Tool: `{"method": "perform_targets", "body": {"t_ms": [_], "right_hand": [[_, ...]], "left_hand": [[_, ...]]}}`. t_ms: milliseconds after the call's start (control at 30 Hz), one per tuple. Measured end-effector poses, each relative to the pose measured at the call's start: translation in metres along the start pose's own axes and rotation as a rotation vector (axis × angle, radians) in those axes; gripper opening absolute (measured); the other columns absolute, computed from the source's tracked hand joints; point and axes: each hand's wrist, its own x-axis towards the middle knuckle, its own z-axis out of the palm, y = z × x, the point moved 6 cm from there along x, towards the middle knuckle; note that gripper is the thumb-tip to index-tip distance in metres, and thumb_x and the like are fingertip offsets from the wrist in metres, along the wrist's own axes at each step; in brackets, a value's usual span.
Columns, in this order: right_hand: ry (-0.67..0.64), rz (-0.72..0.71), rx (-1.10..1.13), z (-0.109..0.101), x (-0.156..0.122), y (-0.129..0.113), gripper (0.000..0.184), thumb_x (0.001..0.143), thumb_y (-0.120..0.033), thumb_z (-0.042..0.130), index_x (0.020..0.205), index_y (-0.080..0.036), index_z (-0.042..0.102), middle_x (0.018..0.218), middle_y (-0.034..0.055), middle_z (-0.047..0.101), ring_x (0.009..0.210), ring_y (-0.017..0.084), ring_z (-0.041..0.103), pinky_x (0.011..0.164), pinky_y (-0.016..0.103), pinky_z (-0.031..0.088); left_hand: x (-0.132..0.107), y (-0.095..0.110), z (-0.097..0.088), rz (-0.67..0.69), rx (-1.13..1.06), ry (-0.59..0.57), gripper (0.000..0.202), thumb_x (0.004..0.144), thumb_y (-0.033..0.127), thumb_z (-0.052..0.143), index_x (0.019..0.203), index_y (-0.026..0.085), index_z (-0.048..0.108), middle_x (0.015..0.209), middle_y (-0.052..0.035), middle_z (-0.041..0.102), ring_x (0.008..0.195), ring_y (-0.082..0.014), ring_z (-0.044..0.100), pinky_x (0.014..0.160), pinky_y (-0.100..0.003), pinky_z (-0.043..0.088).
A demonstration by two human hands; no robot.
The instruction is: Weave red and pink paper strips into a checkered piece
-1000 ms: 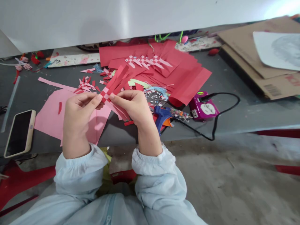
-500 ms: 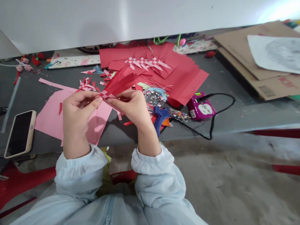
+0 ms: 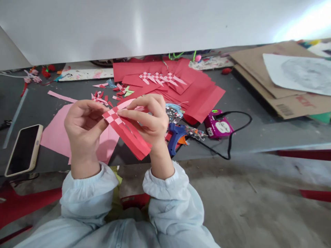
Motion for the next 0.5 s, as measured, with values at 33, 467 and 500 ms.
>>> {"method": "perform_targets", "body": {"t_ms": [33,467,500], "right_hand": [[0.007,-0.018,-0.024,0.000,0.000,-0.001,0.012,0.090,-0.041,0.068,0.090,-0.031,0.074,0.082,-0.0009,0.068,0.079,0.015,0.062,0.077,0.038,0.048],[0.012,-0.017,-0.144,-0.003,-0.007,-0.012,0.016,0.092,-0.028,0.064,0.100,-0.038,0.073,0.085,0.0006,0.067,0.085,0.020,0.058,0.080,0.041,0.051],[0.014,-0.021,-0.134,-0.003,-0.007,-0.012,0.017,0.092,-0.027,0.064,0.101,-0.038,0.073,0.085,0.0006,0.067,0.086,0.020,0.058,0.081,0.041,0.051]], "left_hand": [[0.000,0.001,0.000,0.003,0.003,-0.002,0.027,0.074,0.031,0.086,0.094,0.027,0.069,0.091,0.0012,0.070,0.082,-0.0130,0.070,0.076,-0.026,0.059],[-0.001,0.001,0.000,-0.012,-0.178,-0.034,0.011,0.082,0.035,0.079,0.091,0.029,0.077,0.093,-0.0030,0.072,0.086,-0.0159,0.068,0.073,-0.029,0.059],[-0.001,0.001,0.000,-0.013,-0.173,-0.034,0.012,0.081,0.036,0.080,0.090,0.029,0.077,0.093,-0.0033,0.072,0.087,-0.0165,0.068,0.073,-0.029,0.058]]}}
